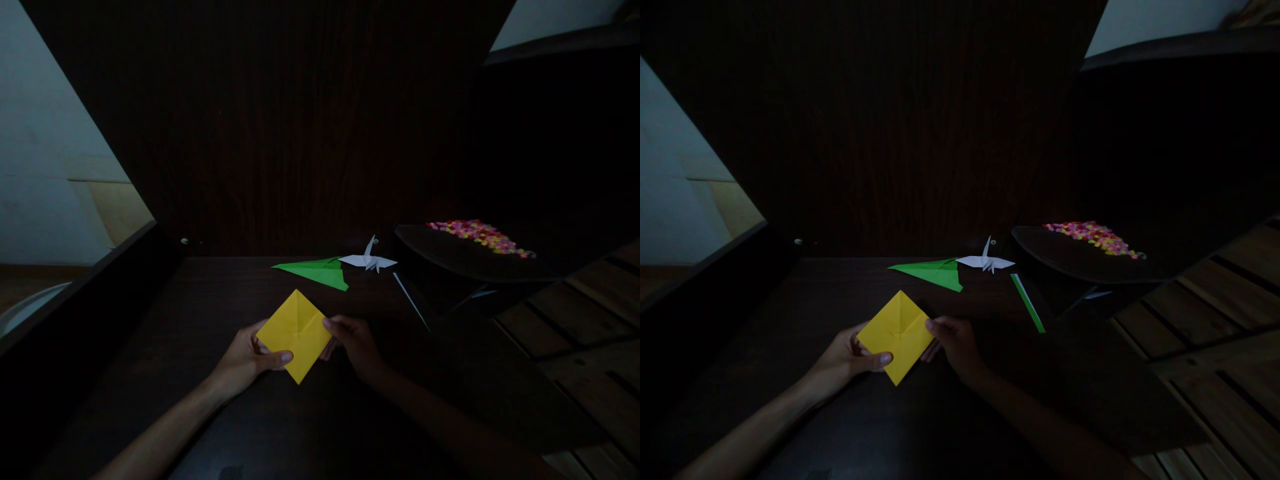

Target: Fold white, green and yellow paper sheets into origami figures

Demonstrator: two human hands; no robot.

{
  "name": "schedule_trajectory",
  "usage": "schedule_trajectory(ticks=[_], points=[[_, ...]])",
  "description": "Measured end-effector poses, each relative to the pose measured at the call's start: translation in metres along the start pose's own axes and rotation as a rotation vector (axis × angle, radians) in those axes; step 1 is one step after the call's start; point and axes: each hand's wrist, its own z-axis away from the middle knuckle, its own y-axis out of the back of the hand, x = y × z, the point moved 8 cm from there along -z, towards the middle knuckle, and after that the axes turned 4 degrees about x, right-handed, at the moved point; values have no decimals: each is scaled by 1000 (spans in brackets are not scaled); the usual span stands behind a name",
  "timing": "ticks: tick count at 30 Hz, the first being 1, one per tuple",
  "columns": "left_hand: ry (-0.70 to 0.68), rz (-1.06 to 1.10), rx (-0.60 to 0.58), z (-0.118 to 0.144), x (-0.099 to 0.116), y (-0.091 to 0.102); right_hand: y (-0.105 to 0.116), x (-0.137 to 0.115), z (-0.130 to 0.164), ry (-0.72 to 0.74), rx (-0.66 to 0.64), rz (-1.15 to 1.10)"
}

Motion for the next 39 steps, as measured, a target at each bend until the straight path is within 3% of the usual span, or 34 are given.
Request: schedule_trajectory(ticks=[16, 39], points=[[105, -41, -41, 3, -8, -1, 1, 3, -2, -4, 19, 35], [67, 48, 24, 0, -5, 5, -2, -2, -1, 53, -31, 77]])
